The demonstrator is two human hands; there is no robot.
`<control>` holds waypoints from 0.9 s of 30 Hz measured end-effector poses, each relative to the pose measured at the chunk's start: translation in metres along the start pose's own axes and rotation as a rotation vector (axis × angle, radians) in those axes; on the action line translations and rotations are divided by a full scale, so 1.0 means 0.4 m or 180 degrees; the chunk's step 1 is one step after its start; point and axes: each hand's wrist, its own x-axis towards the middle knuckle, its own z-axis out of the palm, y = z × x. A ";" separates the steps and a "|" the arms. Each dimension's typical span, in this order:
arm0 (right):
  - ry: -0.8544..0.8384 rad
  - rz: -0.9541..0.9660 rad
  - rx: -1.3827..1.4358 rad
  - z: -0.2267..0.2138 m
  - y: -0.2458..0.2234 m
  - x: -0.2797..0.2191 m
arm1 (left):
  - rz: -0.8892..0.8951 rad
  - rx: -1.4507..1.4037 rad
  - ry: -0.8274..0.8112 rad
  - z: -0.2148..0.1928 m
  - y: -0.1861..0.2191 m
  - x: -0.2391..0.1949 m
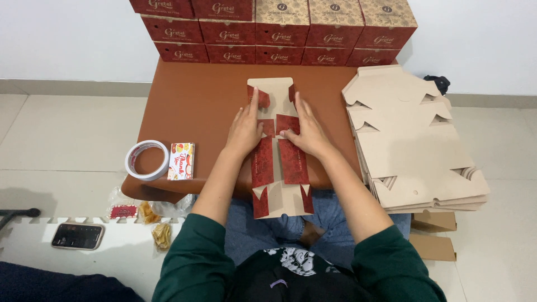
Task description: Folding a flat cardboard cutout into a small box and applying a decorative sticker.
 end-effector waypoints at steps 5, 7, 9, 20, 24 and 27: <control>-0.0514 -0.0020 -0.0816 -0.004 0.012 0.009 | 0.0061 0.0544 -0.0372 0.055 -0.062 0.032; -0.0608 -0.0001 -0.1020 -0.005 -0.001 0.016 | 0.0055 0.0650 -0.0448 0.046 -0.058 0.037; -0.0633 0.0144 -0.1284 -0.005 -0.019 0.022 | 0.0081 0.0603 -0.0549 0.025 -0.039 0.035; 0.0290 -0.0450 -0.1557 0.036 0.145 0.199 | 0.0087 0.0755 -0.0001 0.056 -0.155 0.148; 0.0472 -0.0688 -0.1820 0.056 0.154 0.213 | -0.0132 0.0720 -0.0140 0.044 -0.125 0.145; 0.0405 -0.0678 -0.1746 0.044 0.128 0.222 | -0.0193 0.0783 -0.0468 0.014 -0.111 0.149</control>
